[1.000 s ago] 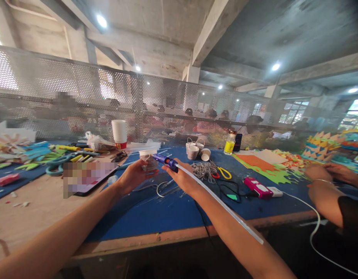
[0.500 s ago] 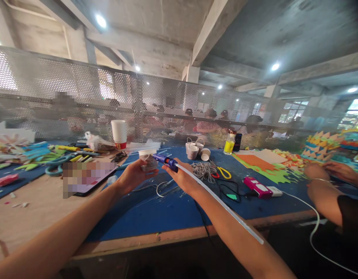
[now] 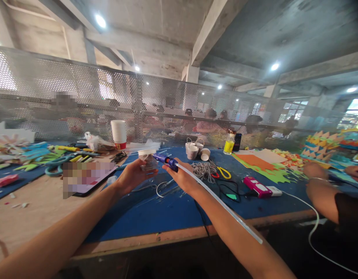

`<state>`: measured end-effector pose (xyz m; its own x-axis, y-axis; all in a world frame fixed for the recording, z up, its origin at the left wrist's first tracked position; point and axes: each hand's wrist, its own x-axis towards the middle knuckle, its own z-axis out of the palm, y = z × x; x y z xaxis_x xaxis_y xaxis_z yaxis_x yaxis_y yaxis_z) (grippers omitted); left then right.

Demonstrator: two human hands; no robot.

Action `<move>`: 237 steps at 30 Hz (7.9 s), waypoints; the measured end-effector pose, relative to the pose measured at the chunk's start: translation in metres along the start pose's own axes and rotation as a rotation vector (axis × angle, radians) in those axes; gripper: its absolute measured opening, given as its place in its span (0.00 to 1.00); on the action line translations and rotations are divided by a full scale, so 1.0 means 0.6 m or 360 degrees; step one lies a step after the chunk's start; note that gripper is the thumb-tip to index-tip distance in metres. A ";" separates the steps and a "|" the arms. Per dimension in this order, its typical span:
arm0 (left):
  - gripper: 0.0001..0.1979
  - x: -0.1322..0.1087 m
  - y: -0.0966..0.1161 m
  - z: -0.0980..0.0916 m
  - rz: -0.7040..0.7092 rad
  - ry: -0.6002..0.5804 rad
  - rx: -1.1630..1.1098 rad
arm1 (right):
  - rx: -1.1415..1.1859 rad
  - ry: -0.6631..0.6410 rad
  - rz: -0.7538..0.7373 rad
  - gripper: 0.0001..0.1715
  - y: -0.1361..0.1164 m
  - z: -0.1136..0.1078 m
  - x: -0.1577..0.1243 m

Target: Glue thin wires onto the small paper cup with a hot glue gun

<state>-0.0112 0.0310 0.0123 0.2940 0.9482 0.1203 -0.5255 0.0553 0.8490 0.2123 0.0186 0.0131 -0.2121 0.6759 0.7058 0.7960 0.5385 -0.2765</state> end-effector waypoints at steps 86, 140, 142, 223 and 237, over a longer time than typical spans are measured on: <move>0.16 -0.011 0.002 0.008 -0.0020 -0.0151 0.0103 | 0.0055 -0.0782 0.0772 0.26 0.049 0.047 0.006; 0.16 -0.022 -0.012 0.034 -0.0095 -0.0250 0.0318 | 0.1494 -0.0245 0.0420 0.13 0.000 0.022 0.020; 0.15 -0.021 -0.014 0.033 -0.0095 -0.0254 0.0297 | 0.1474 -0.0250 0.0422 0.13 0.001 0.020 0.020; 0.21 -0.018 -0.019 0.017 -0.0216 -0.0406 0.0359 | 0.1482 -0.0195 0.0501 0.12 0.002 0.007 0.023; 0.19 -0.025 -0.016 0.027 -0.0192 -0.0376 0.0414 | 0.1615 -0.0297 0.0593 0.12 0.001 0.006 0.022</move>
<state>0.0024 0.0110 0.0111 0.5338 0.8395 0.1013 -0.2643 0.0518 0.9631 0.2080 0.0298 0.0202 -0.2058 0.9017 0.3803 0.0089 0.3903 -0.9206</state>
